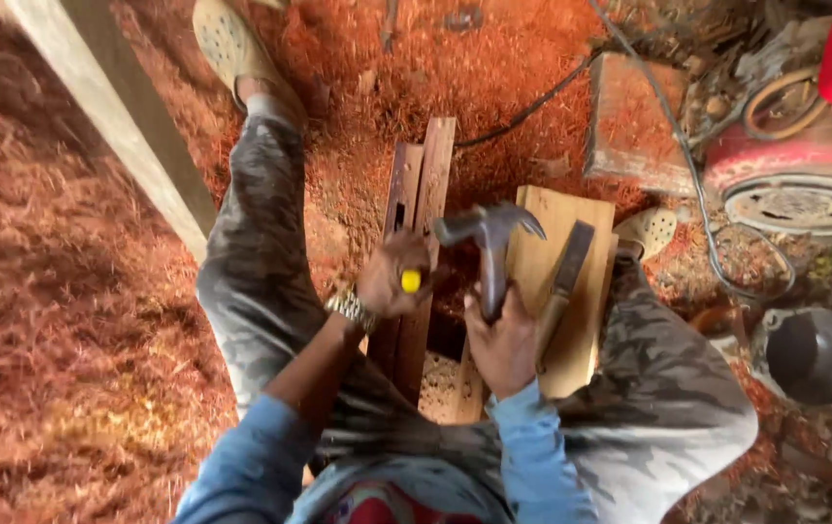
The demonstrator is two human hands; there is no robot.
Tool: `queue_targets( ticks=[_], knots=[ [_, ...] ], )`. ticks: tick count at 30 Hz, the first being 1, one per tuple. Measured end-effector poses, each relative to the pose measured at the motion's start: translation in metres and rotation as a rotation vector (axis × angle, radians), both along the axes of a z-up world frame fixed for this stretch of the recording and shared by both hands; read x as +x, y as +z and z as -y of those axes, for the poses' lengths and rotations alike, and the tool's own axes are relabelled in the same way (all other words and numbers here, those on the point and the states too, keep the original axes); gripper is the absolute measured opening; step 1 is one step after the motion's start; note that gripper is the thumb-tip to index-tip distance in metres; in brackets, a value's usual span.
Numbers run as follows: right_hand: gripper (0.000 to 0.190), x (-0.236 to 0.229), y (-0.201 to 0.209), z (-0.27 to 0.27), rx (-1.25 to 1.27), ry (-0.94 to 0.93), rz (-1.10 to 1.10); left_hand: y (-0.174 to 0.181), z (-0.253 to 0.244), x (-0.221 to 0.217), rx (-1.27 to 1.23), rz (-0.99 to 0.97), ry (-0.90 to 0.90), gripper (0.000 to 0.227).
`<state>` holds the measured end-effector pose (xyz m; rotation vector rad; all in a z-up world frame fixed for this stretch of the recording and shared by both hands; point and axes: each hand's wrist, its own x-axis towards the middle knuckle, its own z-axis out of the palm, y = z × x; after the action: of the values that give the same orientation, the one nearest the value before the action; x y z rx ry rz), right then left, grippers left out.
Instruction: Using a hammer and chisel to carve or refine a slot in a wooden furniture frame part.
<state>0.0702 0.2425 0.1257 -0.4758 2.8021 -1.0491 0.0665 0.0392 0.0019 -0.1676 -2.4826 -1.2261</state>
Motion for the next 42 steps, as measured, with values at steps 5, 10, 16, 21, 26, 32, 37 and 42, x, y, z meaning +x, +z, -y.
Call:
queue_targets(
  ticks=[5, 10, 16, 21, 26, 32, 37, 42],
  knots=[
    [0.023, -0.001, 0.006, -0.014, -0.152, -0.098, 0.129, -0.001, 0.03, -0.053, 0.118, 0.329, -0.215, 0.016],
    [0.023, 0.0, 0.014, -0.01, -0.193, -0.183, 0.156, -0.025, 0.056, -0.174, 0.756, 0.796, 0.181, 0.025],
    [0.027, 0.005, 0.008, -0.021, -0.249, -0.081, 0.058, 0.04, 0.044, -0.113, 0.442, 0.383, 0.218, 0.043],
    [0.021, -0.017, 0.059, 0.01, -0.305, -0.086, 0.212, 0.021, 0.039, -0.076, 0.353, 0.233, 0.133, 0.032],
    [0.031, -0.024, 0.104, 0.023, -0.365, 0.119, -0.22, 0.009, 0.034, -0.075, 0.148, 0.343, 0.182, 0.055],
    [0.027, -0.04, 0.066, 0.048, -0.194, 0.092, -0.232, -0.013, 0.034, -0.08, 1.612, 0.393, -0.093, 0.013],
    [0.024, -0.062, 0.055, 0.055, 0.2, 0.217, -0.028, -0.009, 0.034, -0.082, -0.025, 0.37, 0.08, 0.012],
    [0.019, -0.038, 0.137, 0.068, -0.021, 0.152, -0.267, 0.018, 0.033, -0.08, 1.457, 0.439, -0.044, 0.035]
  ],
)
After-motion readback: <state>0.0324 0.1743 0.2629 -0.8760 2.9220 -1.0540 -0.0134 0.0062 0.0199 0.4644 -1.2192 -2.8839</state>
